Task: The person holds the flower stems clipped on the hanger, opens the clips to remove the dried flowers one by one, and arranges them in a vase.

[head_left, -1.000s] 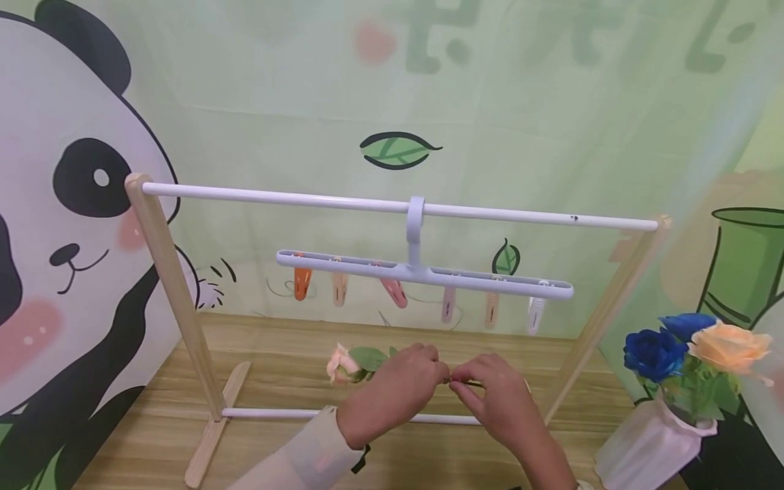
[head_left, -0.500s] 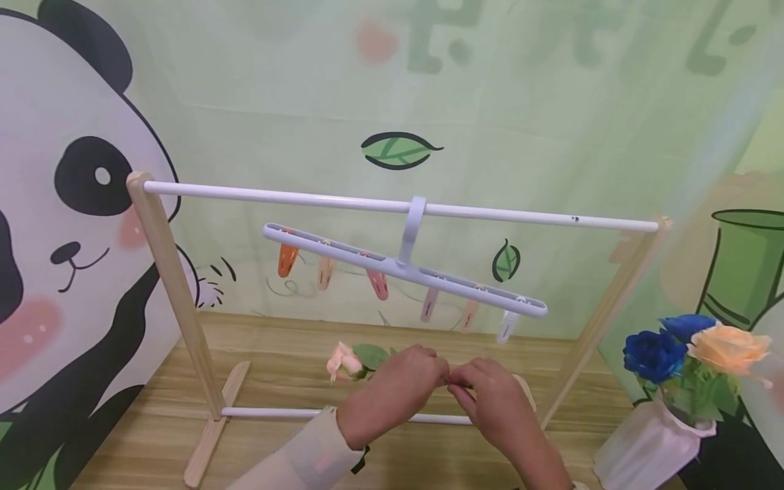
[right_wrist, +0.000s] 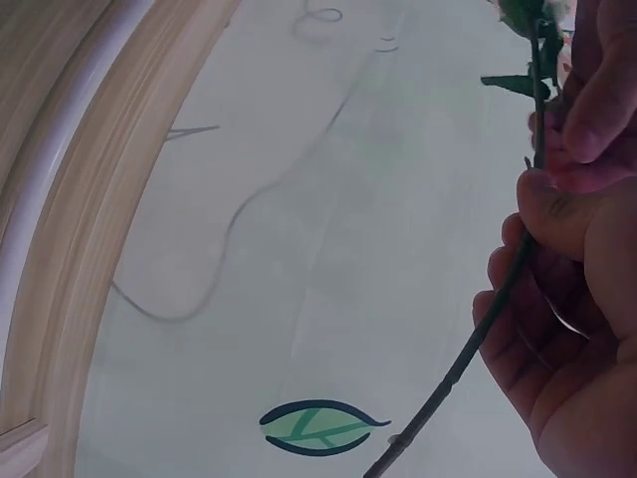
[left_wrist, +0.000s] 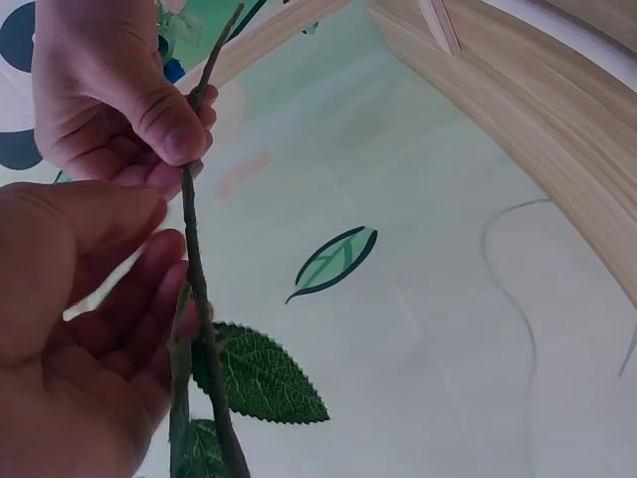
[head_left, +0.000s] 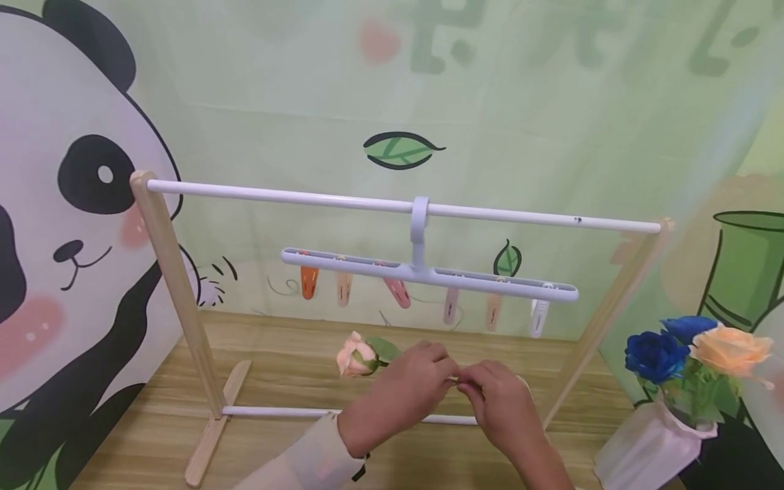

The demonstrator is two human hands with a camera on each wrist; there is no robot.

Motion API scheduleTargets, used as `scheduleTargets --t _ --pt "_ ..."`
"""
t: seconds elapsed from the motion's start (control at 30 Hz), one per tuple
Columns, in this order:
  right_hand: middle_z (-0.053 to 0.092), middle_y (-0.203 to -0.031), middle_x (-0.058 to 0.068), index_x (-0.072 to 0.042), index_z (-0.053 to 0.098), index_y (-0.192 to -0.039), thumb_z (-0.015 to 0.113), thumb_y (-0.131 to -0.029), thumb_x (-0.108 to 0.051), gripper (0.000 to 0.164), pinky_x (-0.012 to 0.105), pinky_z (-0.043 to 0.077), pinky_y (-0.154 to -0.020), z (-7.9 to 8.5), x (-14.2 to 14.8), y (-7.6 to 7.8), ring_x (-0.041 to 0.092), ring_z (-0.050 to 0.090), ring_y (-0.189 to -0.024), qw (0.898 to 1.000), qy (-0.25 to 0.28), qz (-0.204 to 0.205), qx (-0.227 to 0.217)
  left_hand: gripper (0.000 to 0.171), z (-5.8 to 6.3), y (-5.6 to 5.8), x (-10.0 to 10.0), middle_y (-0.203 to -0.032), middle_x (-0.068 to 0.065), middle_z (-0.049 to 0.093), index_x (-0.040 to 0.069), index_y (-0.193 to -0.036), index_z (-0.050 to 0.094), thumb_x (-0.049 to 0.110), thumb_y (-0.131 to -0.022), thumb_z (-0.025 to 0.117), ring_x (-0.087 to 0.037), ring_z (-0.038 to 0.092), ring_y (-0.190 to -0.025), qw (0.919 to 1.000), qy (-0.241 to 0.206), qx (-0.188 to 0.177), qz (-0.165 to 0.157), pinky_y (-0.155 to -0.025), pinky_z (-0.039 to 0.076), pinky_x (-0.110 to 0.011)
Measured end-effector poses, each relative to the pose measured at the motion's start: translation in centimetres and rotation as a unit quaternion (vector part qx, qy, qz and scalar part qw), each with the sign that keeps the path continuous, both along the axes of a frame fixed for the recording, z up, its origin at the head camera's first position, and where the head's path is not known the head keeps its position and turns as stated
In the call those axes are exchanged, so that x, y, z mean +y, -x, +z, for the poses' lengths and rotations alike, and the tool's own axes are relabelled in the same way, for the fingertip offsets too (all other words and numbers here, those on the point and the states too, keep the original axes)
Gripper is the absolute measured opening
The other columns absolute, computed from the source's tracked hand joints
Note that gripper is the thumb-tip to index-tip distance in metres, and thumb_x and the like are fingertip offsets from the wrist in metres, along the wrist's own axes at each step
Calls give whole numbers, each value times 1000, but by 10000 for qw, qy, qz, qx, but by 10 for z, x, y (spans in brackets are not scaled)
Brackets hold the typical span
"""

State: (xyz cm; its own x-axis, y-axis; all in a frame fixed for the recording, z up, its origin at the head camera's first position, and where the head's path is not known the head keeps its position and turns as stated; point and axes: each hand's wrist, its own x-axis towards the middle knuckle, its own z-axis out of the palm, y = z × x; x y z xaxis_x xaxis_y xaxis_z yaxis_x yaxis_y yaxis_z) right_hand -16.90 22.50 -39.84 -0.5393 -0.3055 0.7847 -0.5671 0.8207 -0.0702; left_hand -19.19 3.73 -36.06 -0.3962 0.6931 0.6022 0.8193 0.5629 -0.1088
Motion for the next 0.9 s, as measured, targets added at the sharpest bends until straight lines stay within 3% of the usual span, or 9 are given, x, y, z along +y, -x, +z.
scheduleTargets --t 0.1,0.33,0.53,0.9 --pt "71 -80 -3 -12 74 -86 89 -71 -4 23 26 56 -64 -1 5 0 12 66 -75 9999 153 -48 -3 9 1 -1 2 -93 4 67 16 -99 76 13 -91 76 -10 64 -87 9983 -428 184 -357 -80 53 -16" --pt "69 -80 -4 -12 74 -87 89 -71 -2 25 15 52 -64 -3 15 -5 6 62 -73 9988 393 -238 -197 17 4 -4 7 -87 2 65 13 -101 78 4 -90 71 -10 62 -83 9906 -920 -30 -1013 -75 52 -16" --pt "68 -78 -4 -12 71 -83 88 -70 -2 24 10 47 -62 -6 25 -10 2 59 -69 9966 734 -293 -226 13 4 -9 10 -88 2 66 15 -98 78 6 -89 74 -8 63 -83 9867 -898 -128 -1347 -74 50 -11" --pt "69 -77 -1 -11 70 -82 87 -70 4 25 11 48 -58 -10 40 -17 2 60 -65 9925 1158 -319 -228 8 5 -16 15 -95 4 72 17 -100 77 16 -93 74 -7 68 -88 9874 -518 -324 -1457 -82 54 -14"
